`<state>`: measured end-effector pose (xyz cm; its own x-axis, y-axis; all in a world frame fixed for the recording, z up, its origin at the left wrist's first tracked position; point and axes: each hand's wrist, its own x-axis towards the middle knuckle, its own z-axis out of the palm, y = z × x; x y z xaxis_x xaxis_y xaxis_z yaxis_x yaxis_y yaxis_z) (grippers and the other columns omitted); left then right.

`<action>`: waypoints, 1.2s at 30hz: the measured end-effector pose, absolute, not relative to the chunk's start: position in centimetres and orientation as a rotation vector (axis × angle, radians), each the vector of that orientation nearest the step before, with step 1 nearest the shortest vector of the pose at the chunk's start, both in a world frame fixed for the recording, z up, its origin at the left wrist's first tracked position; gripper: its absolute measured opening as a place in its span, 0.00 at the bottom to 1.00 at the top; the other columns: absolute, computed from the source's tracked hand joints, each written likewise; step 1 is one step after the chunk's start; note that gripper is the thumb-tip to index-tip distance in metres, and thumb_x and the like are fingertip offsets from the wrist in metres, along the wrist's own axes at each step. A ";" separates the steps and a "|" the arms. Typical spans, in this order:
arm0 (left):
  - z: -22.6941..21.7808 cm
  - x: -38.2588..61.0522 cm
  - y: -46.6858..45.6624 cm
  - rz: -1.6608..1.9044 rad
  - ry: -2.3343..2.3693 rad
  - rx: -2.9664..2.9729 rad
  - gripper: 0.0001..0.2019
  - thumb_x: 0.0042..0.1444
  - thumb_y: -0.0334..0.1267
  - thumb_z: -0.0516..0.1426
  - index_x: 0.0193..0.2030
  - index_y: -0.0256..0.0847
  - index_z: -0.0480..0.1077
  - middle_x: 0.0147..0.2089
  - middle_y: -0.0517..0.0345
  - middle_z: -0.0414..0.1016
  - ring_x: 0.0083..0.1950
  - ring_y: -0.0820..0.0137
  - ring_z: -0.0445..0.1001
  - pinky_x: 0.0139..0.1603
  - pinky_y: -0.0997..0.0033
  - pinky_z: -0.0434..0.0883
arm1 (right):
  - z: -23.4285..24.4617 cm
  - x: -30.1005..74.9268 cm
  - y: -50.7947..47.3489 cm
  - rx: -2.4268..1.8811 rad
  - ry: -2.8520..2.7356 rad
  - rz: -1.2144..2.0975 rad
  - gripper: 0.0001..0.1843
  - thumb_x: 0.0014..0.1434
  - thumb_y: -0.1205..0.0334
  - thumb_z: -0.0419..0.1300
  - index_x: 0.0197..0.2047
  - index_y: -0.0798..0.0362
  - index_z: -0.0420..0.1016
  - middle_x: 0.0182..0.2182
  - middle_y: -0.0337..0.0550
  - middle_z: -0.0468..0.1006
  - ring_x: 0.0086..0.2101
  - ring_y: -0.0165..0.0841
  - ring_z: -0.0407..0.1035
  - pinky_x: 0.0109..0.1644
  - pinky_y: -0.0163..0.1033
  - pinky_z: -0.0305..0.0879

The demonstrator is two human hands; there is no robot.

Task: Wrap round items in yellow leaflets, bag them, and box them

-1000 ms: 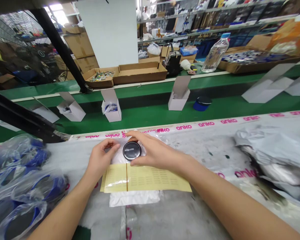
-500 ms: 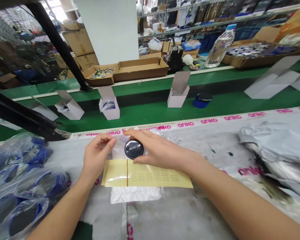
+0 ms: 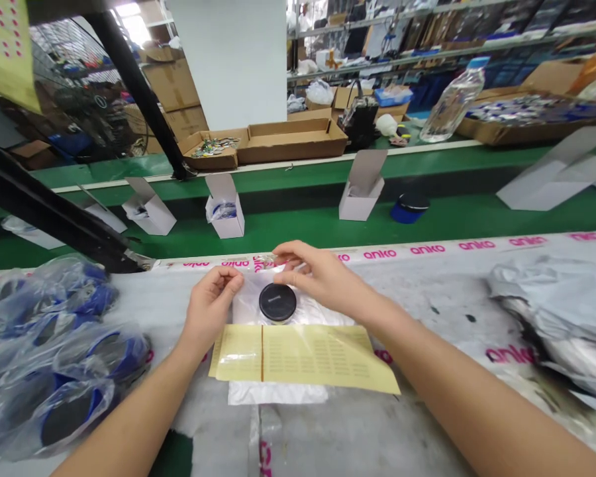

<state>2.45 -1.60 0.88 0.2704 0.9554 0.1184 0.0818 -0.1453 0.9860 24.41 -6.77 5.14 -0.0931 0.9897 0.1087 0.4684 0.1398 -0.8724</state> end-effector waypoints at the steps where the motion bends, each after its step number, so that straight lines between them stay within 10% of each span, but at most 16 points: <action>1: 0.8 2.5 -1.6 1.056 1.008 1.501 0.08 0.57 0.43 0.61 0.36 0.41 0.71 0.36 0.59 0.76 0.40 0.69 0.73 0.44 0.69 0.67 | 5.1 24.1 -6.1 -1.434 -1.663 0.814 0.20 0.60 0.49 0.63 0.51 0.50 0.76 0.48 0.48 0.81 0.45 0.41 0.75 0.50 0.48 0.71; 13: 1.0 2.3 -1.9 1.041 0.948 1.483 0.08 0.57 0.43 0.60 0.35 0.41 0.68 0.30 0.62 0.72 0.34 0.71 0.70 0.39 0.71 0.65 | 6.5 22.6 -0.2 -1.369 -2.102 1.219 0.06 0.55 0.59 0.66 0.31 0.53 0.79 0.29 0.40 0.81 0.34 0.36 0.73 0.40 0.40 0.66; 23: 0.4 2.2 -1.8 0.990 1.074 1.604 0.20 0.53 0.39 0.63 0.53 0.43 0.74 0.41 0.56 0.77 0.42 0.65 0.74 0.50 0.63 0.69 | 7.7 22.9 -9.0 -1.456 -2.197 0.779 0.30 0.59 0.55 0.66 0.64 0.41 0.69 0.58 0.45 0.75 0.56 0.44 0.69 0.59 0.49 0.67; 36: 1.4 2.0 -2.4 1.040 0.938 1.753 0.08 0.59 0.42 0.60 0.35 0.43 0.80 0.42 0.53 0.82 0.46 0.64 0.77 0.47 0.66 0.71 | 7.4 24.6 -9.6 -1.676 -2.144 0.326 0.22 0.60 0.56 0.68 0.56 0.48 0.72 0.56 0.52 0.74 0.57 0.49 0.66 0.59 0.54 0.65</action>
